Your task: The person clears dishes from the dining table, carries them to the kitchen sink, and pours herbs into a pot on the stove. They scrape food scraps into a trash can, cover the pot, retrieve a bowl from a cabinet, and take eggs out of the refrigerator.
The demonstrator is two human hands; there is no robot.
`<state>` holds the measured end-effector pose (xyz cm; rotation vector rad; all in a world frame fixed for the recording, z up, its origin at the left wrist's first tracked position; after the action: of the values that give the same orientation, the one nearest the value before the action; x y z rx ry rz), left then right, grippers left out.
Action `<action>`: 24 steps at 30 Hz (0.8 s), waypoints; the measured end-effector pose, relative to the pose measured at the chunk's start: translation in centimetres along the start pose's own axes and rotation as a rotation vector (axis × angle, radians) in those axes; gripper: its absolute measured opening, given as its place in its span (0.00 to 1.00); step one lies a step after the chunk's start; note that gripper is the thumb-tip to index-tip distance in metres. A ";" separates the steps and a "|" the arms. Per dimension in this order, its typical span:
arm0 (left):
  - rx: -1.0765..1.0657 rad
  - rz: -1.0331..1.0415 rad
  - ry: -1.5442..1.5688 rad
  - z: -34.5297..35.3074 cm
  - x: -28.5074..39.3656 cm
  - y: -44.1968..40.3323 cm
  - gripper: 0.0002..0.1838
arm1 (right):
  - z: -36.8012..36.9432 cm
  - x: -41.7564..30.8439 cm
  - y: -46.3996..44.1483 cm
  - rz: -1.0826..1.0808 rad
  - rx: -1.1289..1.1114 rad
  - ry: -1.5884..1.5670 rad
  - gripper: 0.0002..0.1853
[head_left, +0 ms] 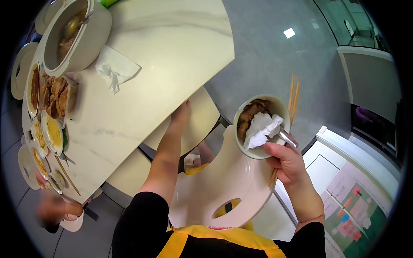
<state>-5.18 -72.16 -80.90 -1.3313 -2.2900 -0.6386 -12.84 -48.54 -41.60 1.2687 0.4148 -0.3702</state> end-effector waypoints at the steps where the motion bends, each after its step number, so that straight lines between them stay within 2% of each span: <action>1: -0.002 0.004 0.003 0.0 -0.1 -0.1 0.05 | 0.0 0.1 -0.3 -0.003 0.004 -0.001 0.33; 4: 0.039 0.060 -0.061 -1.1 1.4 0.1 0.05 | 0.3 0.6 -0.9 0.036 -0.036 0.016 0.33; 6: -0.184 -0.219 0.222 -3.4 3.0 1.5 0.06 | 1.0 1.2 -1.3 0.049 -0.022 0.056 0.34; 8: -0.115 -0.079 0.461 -6.6 5.3 4.3 0.08 | 1.7 1.6 -1.2 0.053 -0.038 0.065 0.36; 10: -0.062 -0.157 0.670 -12.5 8.7 8.2 0.07 | 2.2 2.1 -1.1 0.077 -0.039 0.130 0.37; 11: -0.013 -0.208 0.805 -15.2 9.8 10.4 0.06 | 3.1 2.2 -0.7 0.066 -0.002 0.151 0.31; 12: 0.041 -0.257 0.942 -17.8 10.9 12.2 0.04 | 3.5 2.4 -0.2 0.067 -0.016 0.155 0.31; 13: 0.057 -0.259 0.936 -20.8 12.6 13.3 0.04 | 3.7 2.8 0.1 0.071 -0.041 0.190 0.34; 15: 0.272 0.010 1.011 -27.5 15.9 15.4 0.04 | 5.1 3.2 1.5 0.083 -0.077 0.228 0.37; 16: 0.287 0.006 1.001 -29.9 16.9 15.6 0.04 | 6.2 3.3 2.3 0.075 -0.112 0.258 0.36; 18: 0.234 0.405 0.473 -33.5 19.3 15.2 0.09 | 7.6 3.7 3.7 0.070 -0.166 0.293 0.35; 19: 0.250 0.397 0.462 -34.4 19.5 15.3 0.09 | 8.0 4.4 3.8 0.066 -0.218 0.301 0.34; 21: 0.212 0.325 0.181 -35.8 19.9 15.8 0.09 | 8.5 6.0 4.0 0.051 -0.272 0.319 0.32; 24: 0.191 0.329 0.168 -38.1 19.1 17.7 0.09 | 9.7 7.1 5.0 0.055 -0.337 0.323 0.31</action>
<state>6.31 -73.05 -36.20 -1.4563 -1.8894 -0.3947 -3.32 -56.88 -38.53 1.0070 0.6851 -0.0413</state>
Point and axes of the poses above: each hand's wrist, its own y-axis away from the middle knuckle, its own z-axis out of the palm, x = y × z, the point moved 2 cm from there along -y, towards the middle knuckle, and after that the axes turned 2 degrees about -x, right-handed, at the moved point
